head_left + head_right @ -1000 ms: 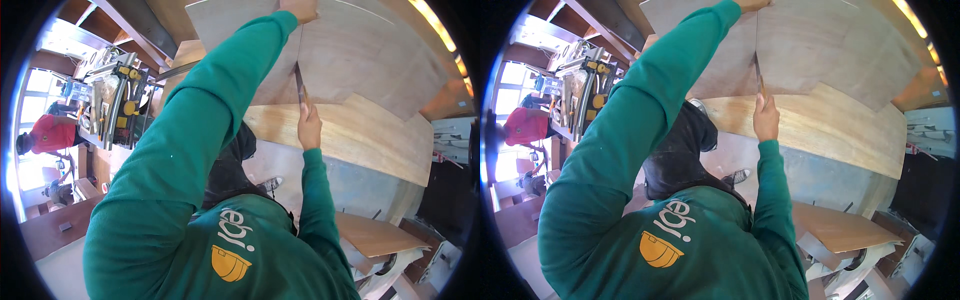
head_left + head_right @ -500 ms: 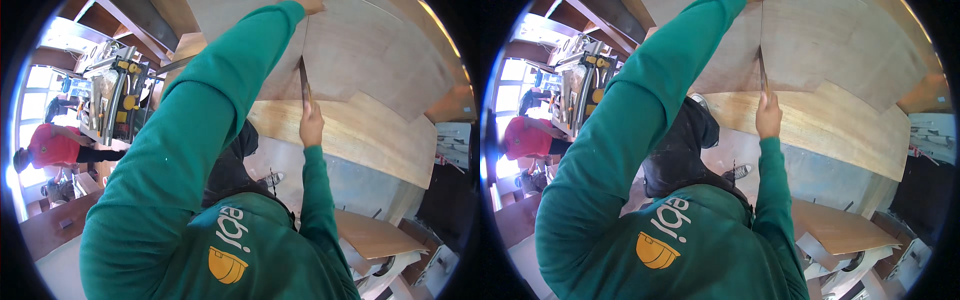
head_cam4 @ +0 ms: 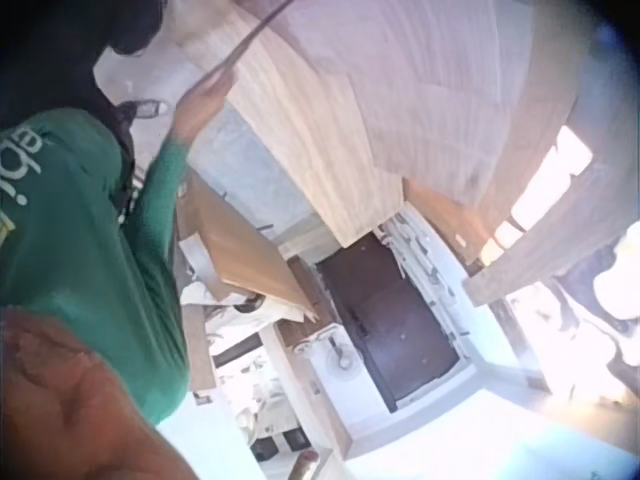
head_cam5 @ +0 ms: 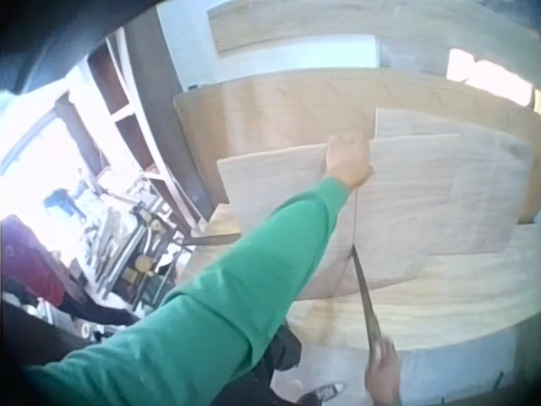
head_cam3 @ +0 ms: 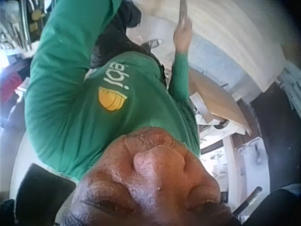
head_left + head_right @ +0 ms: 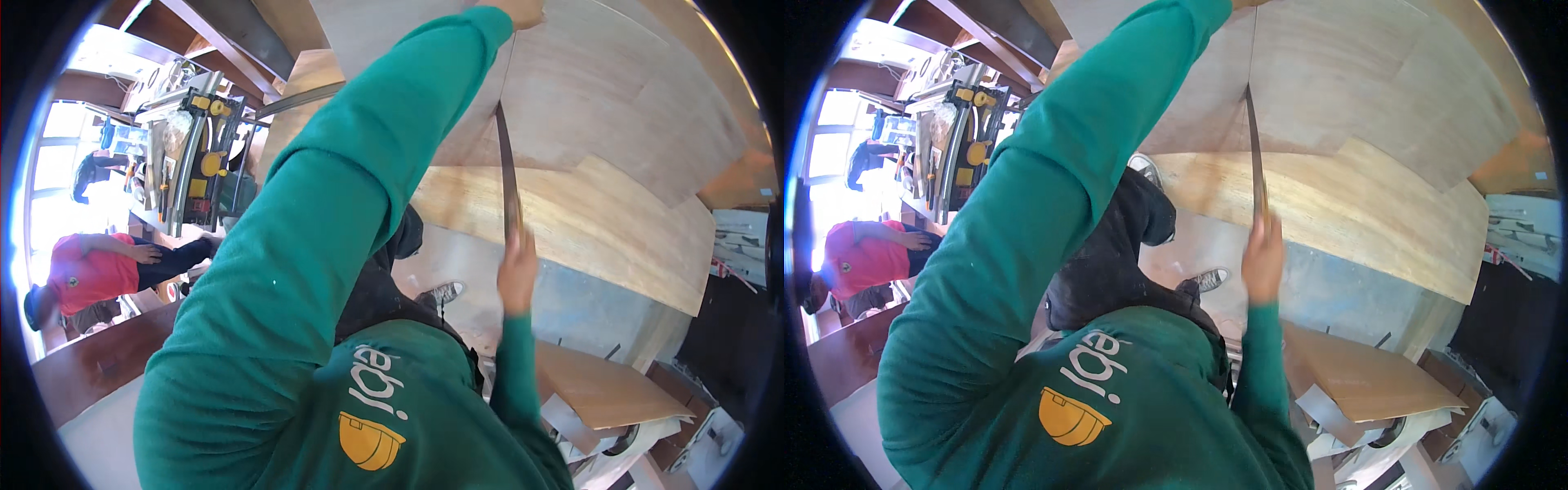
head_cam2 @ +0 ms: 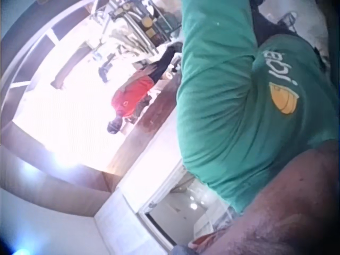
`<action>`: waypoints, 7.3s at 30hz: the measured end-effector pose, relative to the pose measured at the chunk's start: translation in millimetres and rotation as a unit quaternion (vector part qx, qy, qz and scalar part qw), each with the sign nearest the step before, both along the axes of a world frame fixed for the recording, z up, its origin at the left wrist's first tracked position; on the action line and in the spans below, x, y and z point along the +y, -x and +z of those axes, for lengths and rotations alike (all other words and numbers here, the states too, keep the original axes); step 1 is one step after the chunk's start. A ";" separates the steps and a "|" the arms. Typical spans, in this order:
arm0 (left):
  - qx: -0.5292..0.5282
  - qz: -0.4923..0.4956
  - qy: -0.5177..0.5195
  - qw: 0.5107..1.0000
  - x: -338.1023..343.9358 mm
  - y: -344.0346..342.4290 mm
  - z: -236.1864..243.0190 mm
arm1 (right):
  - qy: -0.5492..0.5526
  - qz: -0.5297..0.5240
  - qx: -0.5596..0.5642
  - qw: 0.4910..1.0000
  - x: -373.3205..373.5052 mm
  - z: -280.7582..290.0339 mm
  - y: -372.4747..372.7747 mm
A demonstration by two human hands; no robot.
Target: The person uses a hand saw to cut a curved line on a large sheet of plywood. They hold the plywood steady with one hand while sawing with the other, following a pre-drawn arc. The person pauses briefly to reposition the sheet and then continues cutting until the segment is separated.
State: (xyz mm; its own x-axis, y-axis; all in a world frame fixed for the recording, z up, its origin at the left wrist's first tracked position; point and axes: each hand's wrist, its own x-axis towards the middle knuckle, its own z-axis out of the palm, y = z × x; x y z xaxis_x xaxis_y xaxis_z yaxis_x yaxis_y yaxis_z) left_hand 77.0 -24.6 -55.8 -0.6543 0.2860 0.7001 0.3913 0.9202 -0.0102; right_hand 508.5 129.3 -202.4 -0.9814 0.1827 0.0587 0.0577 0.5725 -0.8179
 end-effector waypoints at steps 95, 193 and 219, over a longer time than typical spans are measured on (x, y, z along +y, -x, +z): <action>0.043 0.024 0.054 0.997 -5.8 -1.6 -12.4 | 0.016 0.033 -0.035 0.999 -16.2 -2.4 101.7; -0.002 0.015 0.062 0.998 -1.0 11.9 -1.8 | 0.012 -0.001 -0.041 0.999 -31.9 -5.2 97.6; 0.055 -0.026 -0.013 0.998 -13.9 8.2 -18.5 | 0.033 0.019 -0.099 0.994 17.1 69.3 -53.5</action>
State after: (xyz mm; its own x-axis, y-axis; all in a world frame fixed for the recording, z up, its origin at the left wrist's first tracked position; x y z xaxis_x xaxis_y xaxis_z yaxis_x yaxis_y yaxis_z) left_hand 68.8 -38.5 -74.2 -0.5572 0.2982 0.7750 0.4369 0.8990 -0.0318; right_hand 562.1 146.4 -133.1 -0.9789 0.1415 -0.1473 0.2003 0.5231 -0.8284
